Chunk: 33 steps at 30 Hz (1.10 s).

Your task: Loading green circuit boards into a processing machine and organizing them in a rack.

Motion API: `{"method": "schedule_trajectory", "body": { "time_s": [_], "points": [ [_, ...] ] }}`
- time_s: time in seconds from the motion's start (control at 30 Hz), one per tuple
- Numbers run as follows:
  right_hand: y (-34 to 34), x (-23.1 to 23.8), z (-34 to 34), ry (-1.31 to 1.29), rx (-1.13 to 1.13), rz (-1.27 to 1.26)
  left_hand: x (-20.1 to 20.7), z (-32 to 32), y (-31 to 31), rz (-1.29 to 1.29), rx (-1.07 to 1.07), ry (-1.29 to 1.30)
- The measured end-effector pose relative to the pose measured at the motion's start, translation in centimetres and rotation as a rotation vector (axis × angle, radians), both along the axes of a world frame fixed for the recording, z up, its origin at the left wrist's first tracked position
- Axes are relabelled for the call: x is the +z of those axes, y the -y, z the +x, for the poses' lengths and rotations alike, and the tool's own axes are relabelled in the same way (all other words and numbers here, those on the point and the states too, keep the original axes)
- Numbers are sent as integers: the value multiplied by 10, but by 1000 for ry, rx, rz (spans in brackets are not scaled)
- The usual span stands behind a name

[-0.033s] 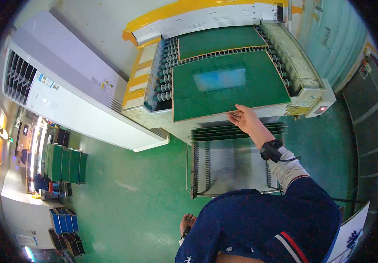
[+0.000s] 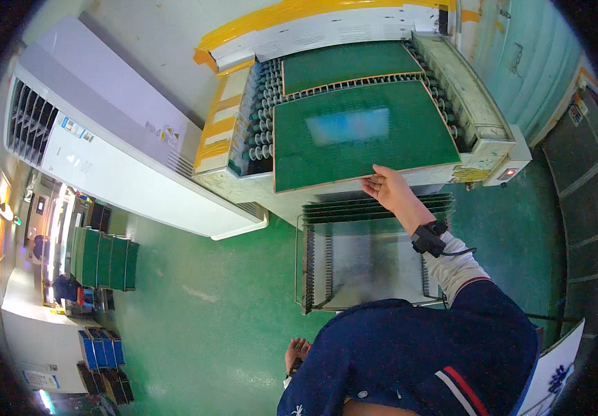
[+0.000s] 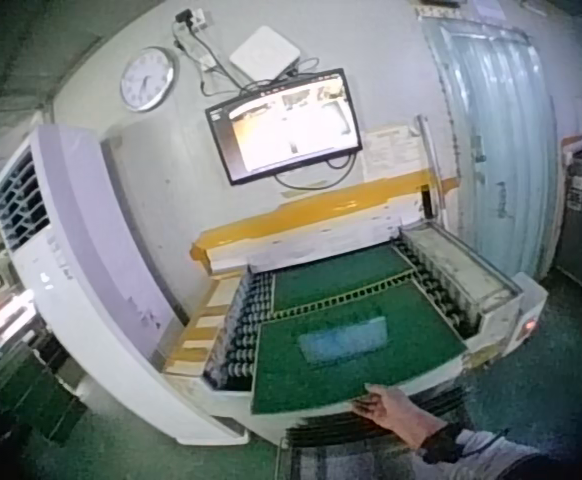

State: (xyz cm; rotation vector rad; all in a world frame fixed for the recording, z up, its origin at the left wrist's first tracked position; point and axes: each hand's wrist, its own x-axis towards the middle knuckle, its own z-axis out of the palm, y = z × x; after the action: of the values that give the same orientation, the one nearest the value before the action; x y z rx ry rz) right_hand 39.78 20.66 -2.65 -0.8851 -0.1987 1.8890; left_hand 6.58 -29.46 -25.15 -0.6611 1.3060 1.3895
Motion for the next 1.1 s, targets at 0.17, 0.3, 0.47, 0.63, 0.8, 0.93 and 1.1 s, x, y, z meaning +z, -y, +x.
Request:
{"method": "schedule_trajectory", "body": {
  "time_s": [0.17, 0.3, 0.47, 0.63, 0.8, 0.93, 1.1],
  "points": [
    [-1, 3, 0, -4, -6, -7, 1, 1, 1, -61, -59, -68],
    [0, 6, -1, 48, 81, -11, 7, 3, 0, -33, -113, -81],
    [-2, 7, -1, 43, 118, 19, 15, 7, -4, -35, -99, -81],
    [-7, 3, -1, 16, 110, 41, 29, 15, -5, -19, -65, -122],
    [-8, 0, 2, 7, 141, 91, 31, 11, -9, -74, -167, -120],
    [-10, 0, 4, 14, 170, 106, 10, 0, -5, -12, -114, -48],
    [-16, 4, 3, 47, 209, 76, -3, -8, 4, 49, -69, -28]
  ]
}}
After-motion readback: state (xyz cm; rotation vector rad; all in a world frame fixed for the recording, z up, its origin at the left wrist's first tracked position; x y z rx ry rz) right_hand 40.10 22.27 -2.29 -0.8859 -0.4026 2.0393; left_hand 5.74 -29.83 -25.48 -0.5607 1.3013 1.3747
